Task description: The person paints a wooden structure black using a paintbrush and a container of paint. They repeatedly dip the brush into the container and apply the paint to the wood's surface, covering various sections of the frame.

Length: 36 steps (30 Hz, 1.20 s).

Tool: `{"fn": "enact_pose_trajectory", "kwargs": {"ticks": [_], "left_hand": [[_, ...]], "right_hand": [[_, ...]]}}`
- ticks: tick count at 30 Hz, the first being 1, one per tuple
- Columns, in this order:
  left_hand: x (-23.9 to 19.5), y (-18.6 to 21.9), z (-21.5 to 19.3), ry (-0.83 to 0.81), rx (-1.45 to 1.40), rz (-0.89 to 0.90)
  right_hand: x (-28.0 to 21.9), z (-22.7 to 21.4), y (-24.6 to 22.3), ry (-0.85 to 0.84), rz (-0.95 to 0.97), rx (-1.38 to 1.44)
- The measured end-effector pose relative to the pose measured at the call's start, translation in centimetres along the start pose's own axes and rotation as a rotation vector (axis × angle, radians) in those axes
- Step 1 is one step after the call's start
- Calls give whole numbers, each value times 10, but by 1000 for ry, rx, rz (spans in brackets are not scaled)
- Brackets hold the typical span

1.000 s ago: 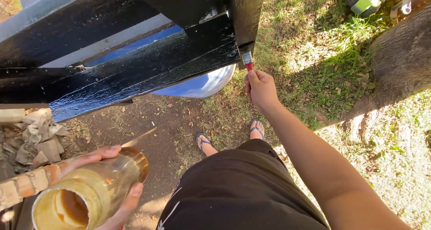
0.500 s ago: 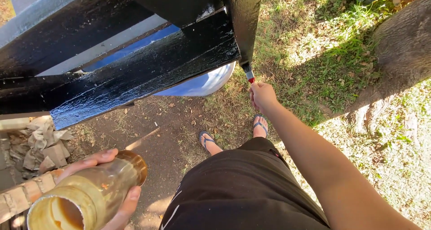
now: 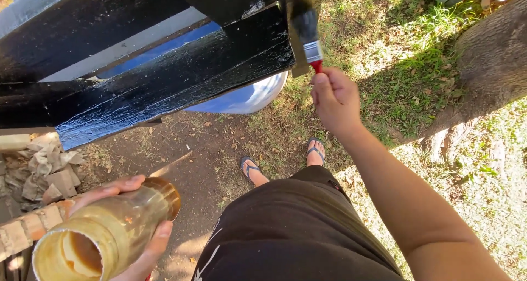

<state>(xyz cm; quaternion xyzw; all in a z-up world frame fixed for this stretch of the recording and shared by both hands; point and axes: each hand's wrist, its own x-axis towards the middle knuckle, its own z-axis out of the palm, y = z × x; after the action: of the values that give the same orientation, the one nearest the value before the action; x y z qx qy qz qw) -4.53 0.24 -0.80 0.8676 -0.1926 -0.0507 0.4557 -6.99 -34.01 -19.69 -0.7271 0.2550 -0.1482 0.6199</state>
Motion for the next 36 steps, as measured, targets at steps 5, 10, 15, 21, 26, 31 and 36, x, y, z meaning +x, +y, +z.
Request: {"fn": "enact_pose_trajectory", "kwargs": {"ticks": [5,10,15,21,26,31,36], "left_hand": [[-2,-2,-4,7,101,-6],[-5,-3,-7,20,109,-96],[-7,-17,-11,-34,65,4],[-2,1,-7,-45,153,-17],[-4,-3,-9,-29,149,-34],[-7,-7,-12,-54,47,9],[-9,-17,-10,30,79,-8]], "right_hand": [[21,26,74,-16,212,-187],[24,40,108,-26,389,-210],[29,48,122,-41,543,-120],[46,49,143,-16,853,-18],[42,37,147,-428,782,-624],[31,29,70,-130,526,-283],[6,4,54,-116,288,-241]]}}
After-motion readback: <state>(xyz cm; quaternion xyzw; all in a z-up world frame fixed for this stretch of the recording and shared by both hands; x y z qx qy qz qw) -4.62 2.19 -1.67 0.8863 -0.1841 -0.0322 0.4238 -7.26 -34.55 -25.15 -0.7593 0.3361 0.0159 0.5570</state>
